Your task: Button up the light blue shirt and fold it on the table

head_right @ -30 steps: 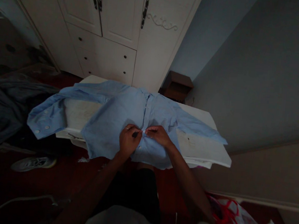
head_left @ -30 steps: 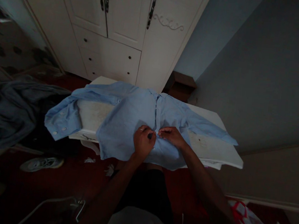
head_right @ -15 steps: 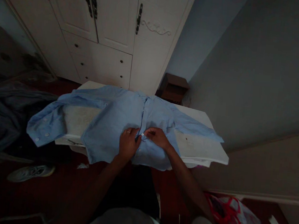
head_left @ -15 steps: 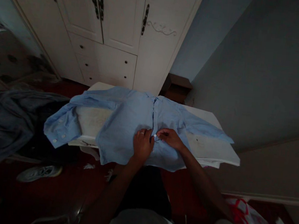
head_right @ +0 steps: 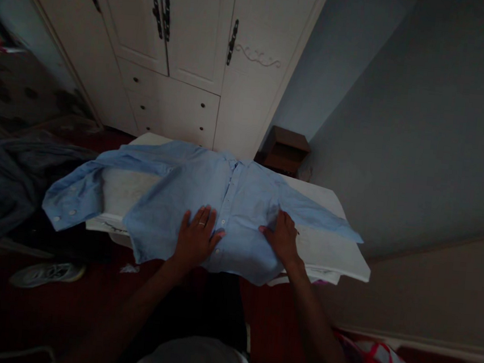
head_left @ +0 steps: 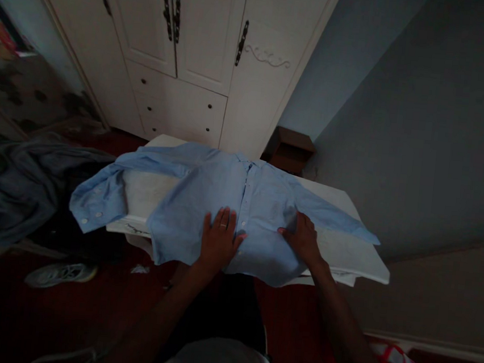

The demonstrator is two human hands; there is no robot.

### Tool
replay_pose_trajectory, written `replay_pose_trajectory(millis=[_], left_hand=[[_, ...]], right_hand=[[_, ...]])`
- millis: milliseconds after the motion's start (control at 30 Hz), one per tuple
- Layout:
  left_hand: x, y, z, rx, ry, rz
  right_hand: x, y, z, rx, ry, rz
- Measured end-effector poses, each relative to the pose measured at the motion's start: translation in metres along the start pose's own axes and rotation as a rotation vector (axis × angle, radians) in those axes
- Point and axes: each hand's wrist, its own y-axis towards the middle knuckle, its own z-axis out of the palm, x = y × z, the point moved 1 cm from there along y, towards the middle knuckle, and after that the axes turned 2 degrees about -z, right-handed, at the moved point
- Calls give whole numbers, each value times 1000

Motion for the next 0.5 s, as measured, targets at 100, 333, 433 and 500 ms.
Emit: replay_pose_trajectory(millis=[100,333,433,500], left_hand=[[1,-4,0,-21,4,-34],[-3,-4,-2,-1,37,-64],[-3,-3,-2,11,62,-64],[-3,-2,-2,20,80,-58]], right_hand=[[-13,-4,-3,14,-13,82],[-29,-11,-12,90,228,93],[-39,-13,-15,73,294,81],[-47,-14,-16,68,344,85]])
